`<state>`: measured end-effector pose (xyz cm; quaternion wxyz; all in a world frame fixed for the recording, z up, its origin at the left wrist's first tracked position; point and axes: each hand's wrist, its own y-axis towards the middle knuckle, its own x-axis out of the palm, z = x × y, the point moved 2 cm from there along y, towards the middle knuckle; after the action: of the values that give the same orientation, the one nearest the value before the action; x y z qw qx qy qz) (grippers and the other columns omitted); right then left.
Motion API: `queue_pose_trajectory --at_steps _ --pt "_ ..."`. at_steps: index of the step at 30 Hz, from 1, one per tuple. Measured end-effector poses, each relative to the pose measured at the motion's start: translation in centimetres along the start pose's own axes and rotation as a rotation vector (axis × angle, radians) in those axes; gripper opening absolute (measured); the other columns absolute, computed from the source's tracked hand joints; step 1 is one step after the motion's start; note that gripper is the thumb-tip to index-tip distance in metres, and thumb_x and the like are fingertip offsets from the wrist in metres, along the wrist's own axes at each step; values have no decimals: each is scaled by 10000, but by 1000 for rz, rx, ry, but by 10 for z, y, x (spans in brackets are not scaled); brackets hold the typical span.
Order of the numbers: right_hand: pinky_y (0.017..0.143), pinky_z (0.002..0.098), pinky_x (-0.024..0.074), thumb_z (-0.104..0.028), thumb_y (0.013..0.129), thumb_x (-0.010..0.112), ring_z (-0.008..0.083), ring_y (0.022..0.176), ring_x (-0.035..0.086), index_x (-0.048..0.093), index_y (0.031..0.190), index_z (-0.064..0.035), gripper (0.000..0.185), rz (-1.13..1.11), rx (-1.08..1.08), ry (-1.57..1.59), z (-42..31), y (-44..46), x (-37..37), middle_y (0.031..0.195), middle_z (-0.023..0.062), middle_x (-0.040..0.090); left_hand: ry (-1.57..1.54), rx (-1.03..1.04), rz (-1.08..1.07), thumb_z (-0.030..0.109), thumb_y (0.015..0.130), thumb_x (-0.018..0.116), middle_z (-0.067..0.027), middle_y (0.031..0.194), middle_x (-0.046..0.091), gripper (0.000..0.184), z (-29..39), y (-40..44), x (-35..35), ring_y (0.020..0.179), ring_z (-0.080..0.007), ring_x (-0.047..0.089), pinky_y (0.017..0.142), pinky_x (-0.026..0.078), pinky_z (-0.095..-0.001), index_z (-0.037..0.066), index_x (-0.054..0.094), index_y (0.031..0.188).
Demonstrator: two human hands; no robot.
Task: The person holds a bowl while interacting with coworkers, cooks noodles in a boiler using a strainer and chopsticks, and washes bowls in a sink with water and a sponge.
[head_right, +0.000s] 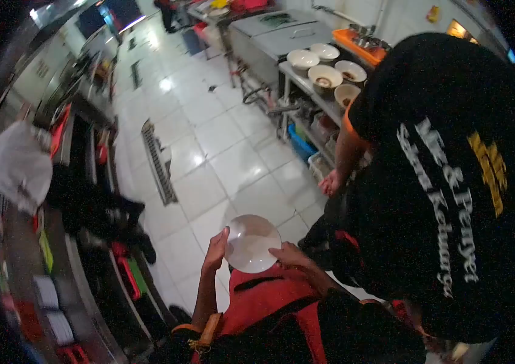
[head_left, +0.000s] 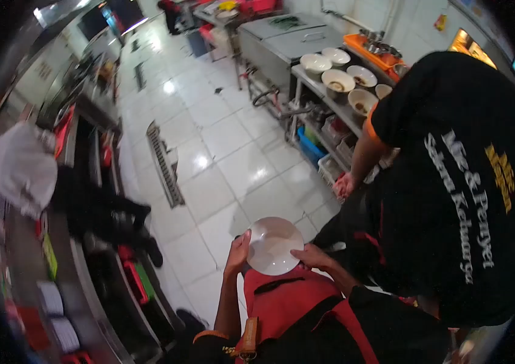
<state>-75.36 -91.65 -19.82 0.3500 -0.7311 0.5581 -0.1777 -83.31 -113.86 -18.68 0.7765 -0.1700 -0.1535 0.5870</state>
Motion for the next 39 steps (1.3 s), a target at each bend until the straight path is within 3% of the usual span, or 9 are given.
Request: queue_pose_trajectory --at_steps 6,9,11,12,18,22,29,35,39 --pt "414 280 429 -410 865 470 146 425 519 604 781 51 487 172 48 132 -124 76 -34 546 62 554 179 157 -45 393 921 417 0 672 515 481 46 161 -43 676 -87 433 612 395 -281 -48 602 872" --pt "650 362 470 -441 856 458 245 661 612 613 890 71 536 393 -60 166 -140 153 -53 725 180 625 253 242 -27 378 917 424 -89 624 552 464 101 239 -52 657 -101 427 595 407 -324 -53 586 866" --pt "466 257 435 -419 891 426 97 514 513 597 882 -20 434 396 2 196 -171 182 -68 645 34 571 357 190 -63 381 918 417 -141 604 551 467 141 279 -62 627 -111 435 584 412 -335 -50 587 864" --pt "457 260 431 -379 902 422 104 517 520 578 918 0 411 553 -127 188 -184 204 -73 684 43 582 341 240 -76 385 917 418 -147 602 546 471 142 309 -65 617 -117 438 581 412 -335 -51 587 864" --pt "436 271 432 -328 901 442 125 485 527 574 895 27 379 604 -150 335 -278 292 -137 651 60 579 411 208 -95 413 913 412 -157 621 557 500 204 441 -74 618 -134 474 589 419 -333 -52 584 851" --pt "424 278 434 -321 898 440 132 470 526 572 879 36 382 531 -148 262 -345 358 -198 616 66 569 340 204 -115 329 913 459 15 642 532 401 230 532 -97 622 -58 441 549 391 -247 -37 602 831" --pt "452 282 451 -350 886 452 148 499 567 559 843 58 424 368 -165 178 -490 451 -269 621 94 583 182 -2 -149 245 902 489 -45 792 608 314 340 643 -141 704 -96 536 620 444 -253 -45 590 973" --pt "460 292 455 -332 884 457 161 507 575 571 829 49 401 508 -153 119 -556 570 -299 619 103 592 308 75 -211 274 908 473 -66 798 613 348 391 778 -188 704 -112 546 635 442 -259 -47 576 993" --pt "429 266 414 -309 897 441 108 461 490 577 817 31 375 603 -135 254 -600 606 -308 583 37 534 315 41 -382 296 908 468 -69 808 614 368 444 855 -191 717 -117 552 640 445 -262 -45 574 997"
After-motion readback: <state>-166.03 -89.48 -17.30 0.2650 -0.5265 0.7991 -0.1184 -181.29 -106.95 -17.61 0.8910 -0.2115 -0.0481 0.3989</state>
